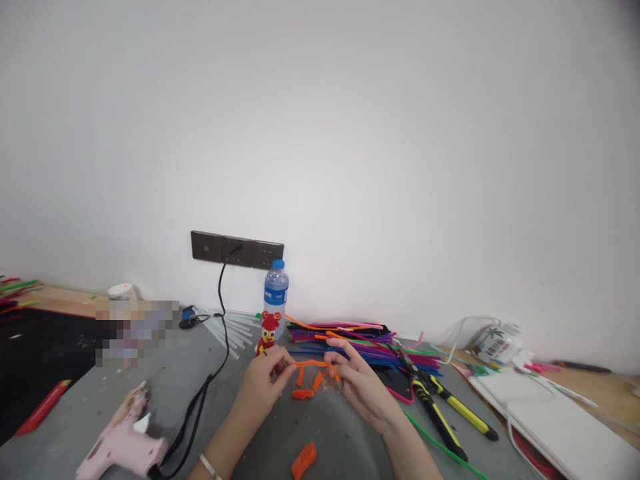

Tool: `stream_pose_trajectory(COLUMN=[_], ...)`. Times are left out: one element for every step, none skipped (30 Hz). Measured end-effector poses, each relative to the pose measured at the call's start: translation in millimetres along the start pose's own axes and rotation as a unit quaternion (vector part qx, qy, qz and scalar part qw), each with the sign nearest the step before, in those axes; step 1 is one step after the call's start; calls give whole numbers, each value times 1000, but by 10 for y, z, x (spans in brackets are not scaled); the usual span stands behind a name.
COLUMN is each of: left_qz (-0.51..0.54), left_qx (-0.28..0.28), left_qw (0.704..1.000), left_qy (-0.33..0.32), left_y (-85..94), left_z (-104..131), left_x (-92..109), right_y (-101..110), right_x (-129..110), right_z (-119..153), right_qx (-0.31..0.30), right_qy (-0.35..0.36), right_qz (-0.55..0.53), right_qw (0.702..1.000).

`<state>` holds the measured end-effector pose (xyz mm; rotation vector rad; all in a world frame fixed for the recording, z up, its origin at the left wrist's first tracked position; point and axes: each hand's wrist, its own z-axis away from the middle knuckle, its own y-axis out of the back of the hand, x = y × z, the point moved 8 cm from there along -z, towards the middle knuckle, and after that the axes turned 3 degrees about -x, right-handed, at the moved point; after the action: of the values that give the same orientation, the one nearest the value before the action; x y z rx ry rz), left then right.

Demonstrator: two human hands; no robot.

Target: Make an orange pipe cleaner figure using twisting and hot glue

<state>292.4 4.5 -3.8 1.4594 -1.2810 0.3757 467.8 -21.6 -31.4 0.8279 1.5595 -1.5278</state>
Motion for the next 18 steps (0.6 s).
stream_pose_trajectory(left_qz=[-2,-4,-6,-7,-9,-11,-13,-15,-15,-14,-12,-10,-7,-3,0,3,4,4], left_qx=[6,11,17,21,25,28,30,31,32,34,35,35,35,34,32,29,25,22], left_qw=[1000,1000,1000,1000,1000,1000,999,999,999,999,999,999,999,999,999,1000,1000,1000], left_qy=[0,0,0,-1,-1,-1,0,2,4,6,6,6,3,0,-2,-4,-6,-7], left_y=[16,27,36,40,41,38,33,27,21,17,14,11,11,10,11,11,12,14], left_z=[-2,-3,-4,-4,-4,-4,-4,-3,-2,-1,0,2,3,5,5,5,4,3], left_x=[-9,-18,-26,-31,-36,-41,-46,-50,-54,-57,-58,-57,-54,-51,-49,-47,-45,-42], right_y=[-16,-25,-26,-18,-3,13,25,30,25,12,-5,-21,-30,-33,-31,-30,-29,-29], right_x=[-7,-5,7,23,43,67,97,128,159,187,207,218,219,213,201,188,173,158], right_z=[14,24,28,27,21,12,3,-4,-9,-11,-11,-10,-9,-10,-13,-18,-25,-33], right_qx=[-13,-22,-25,-21,-12,1,12,20,24,22,18,15,13,14,14,10,4,-4], right_qy=[-4,-9,-15,-18,-20,-22,-26,-32,-40,-49,-58,-64,-66,-65,-61,-54,-47,-39], right_qz=[20,36,46,52,54,52,46,38,30,22,14,5,-5,-14,-20,-21,-14,-2], right_qw=[1000,999,999,998,998,998,999,999,998,998,998,998,998,998,998,998,999,999])
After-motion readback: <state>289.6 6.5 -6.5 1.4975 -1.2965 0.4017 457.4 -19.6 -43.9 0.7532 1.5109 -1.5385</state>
